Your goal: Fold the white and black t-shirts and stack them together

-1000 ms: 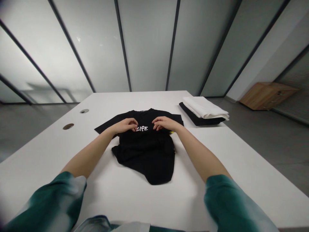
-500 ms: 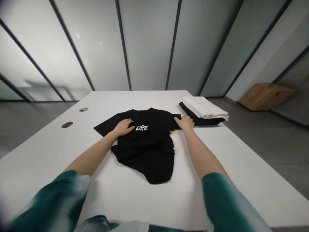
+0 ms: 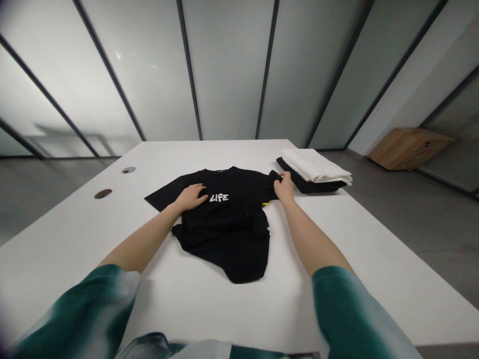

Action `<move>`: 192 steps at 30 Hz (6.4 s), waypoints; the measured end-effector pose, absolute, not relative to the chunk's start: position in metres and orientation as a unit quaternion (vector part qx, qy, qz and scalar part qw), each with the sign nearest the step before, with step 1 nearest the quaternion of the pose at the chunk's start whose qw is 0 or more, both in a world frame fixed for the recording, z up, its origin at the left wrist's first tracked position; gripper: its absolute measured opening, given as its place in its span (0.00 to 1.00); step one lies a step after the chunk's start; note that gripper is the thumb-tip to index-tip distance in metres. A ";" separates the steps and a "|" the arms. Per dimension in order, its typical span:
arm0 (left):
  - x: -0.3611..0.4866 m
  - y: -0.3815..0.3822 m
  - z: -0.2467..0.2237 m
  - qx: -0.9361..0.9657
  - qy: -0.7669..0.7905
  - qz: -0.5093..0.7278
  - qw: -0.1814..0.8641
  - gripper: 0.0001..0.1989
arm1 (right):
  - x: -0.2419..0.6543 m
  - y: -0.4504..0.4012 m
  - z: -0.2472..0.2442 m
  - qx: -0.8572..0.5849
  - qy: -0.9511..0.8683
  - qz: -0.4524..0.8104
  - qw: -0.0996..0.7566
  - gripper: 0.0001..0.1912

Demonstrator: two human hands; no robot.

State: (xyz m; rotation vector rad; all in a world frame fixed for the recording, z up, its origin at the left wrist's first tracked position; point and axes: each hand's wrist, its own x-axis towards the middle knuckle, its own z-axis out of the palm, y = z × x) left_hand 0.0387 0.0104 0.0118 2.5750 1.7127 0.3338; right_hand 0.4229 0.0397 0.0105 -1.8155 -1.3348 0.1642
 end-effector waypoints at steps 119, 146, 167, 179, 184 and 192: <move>-0.048 0.029 0.036 0.556 0.825 0.099 0.021 0.26 | 0.385 0.041 -0.010 -0.566 -0.815 0.049 0.115 0.36; 0.012 0.028 0.066 0.573 0.402 0.505 0.505 0.28 | 0.385 0.040 -0.006 -0.573 -0.810 0.065 0.108 0.36; -0.004 0.033 0.001 0.779 0.595 0.196 0.046 0.22 | 0.385 0.040 -0.006 -0.571 -0.812 0.056 0.103 0.35; -0.001 0.030 0.001 0.747 0.630 0.210 0.035 0.25 | 0.385 0.041 -0.008 -0.570 -0.805 0.082 0.143 0.32; -0.002 0.032 0.003 0.633 0.730 0.251 0.056 0.28 | 0.385 0.048 -0.008 -0.599 -0.749 0.125 0.252 0.22; -0.016 0.064 0.010 0.544 0.769 0.292 0.163 0.26 | 0.379 0.059 0.008 -0.682 -0.628 0.223 0.302 0.19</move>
